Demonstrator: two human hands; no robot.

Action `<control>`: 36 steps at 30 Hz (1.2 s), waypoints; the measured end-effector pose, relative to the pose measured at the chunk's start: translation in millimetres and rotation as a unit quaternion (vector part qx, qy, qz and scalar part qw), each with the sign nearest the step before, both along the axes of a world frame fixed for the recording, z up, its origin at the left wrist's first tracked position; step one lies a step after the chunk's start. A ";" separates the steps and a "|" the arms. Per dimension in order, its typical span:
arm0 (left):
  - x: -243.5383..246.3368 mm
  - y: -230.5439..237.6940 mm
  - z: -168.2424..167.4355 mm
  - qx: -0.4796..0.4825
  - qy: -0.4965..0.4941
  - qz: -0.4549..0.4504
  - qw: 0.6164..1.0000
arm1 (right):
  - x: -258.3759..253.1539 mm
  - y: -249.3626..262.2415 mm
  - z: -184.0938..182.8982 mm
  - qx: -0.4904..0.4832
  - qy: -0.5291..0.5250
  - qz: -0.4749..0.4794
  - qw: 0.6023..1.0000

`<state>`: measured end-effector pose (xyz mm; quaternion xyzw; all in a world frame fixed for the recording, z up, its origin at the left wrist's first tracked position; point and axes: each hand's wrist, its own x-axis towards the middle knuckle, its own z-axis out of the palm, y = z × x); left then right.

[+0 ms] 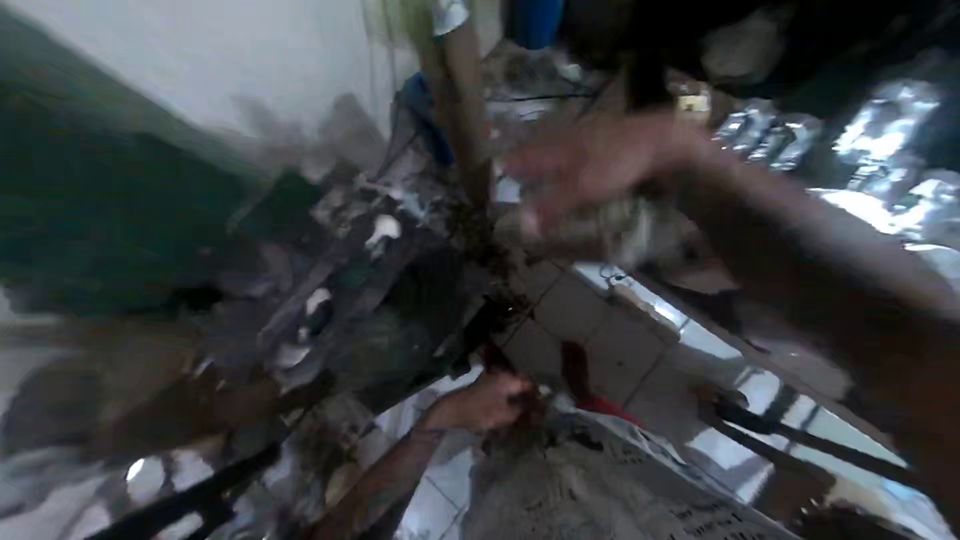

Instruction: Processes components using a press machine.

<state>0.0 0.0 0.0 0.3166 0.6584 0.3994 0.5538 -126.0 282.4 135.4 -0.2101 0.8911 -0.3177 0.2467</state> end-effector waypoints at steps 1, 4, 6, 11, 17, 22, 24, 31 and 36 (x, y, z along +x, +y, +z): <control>-15.5 23.9 9.6 -0.034 0.035 0.017 0.999 | 46.8 26.9 -22.8 0.004 -0.006 -0.010 1.000; -72.1 99.0 7.0 -0.108 0.135 0.052 0.984 | 180.3 93.6 -122.7 0.061 -0.128 -0.116 0.983; -111.7 157.0 -11.1 -0.087 0.229 0.046 0.968 | 247.3 110.9 -192.8 0.095 -0.188 -0.237 0.948; -200.2 305.4 -21.0 -0.097 0.388 -0.101 0.911 | 325.5 137.9 -321.2 0.181 -0.262 -0.363 0.876; -247.5 367.2 -55.0 -0.140 0.418 -0.192 0.877 | 333.1 163.2 -360.7 0.112 -0.343 -0.373 0.855; -253.7 362.9 -87.0 -0.116 0.382 -0.160 0.903 | 325.9 158.2 -348.7 0.129 -0.312 -0.364 0.868; -256.1 362.7 -86.5 -0.110 0.377 -0.161 0.906 | 321.7 145.7 -313.5 0.108 -0.280 -0.397 0.867; -242.5 360.3 -69.6 -0.085 0.416 -0.162 0.890 | 325.2 142.0 -96.3 0.130 0.338 -0.569 0.739; -167.9 350.3 24.4 0.067 0.397 -0.007 0.915 | 327.2 210.7 -100.7 0.204 0.219 -0.520 0.800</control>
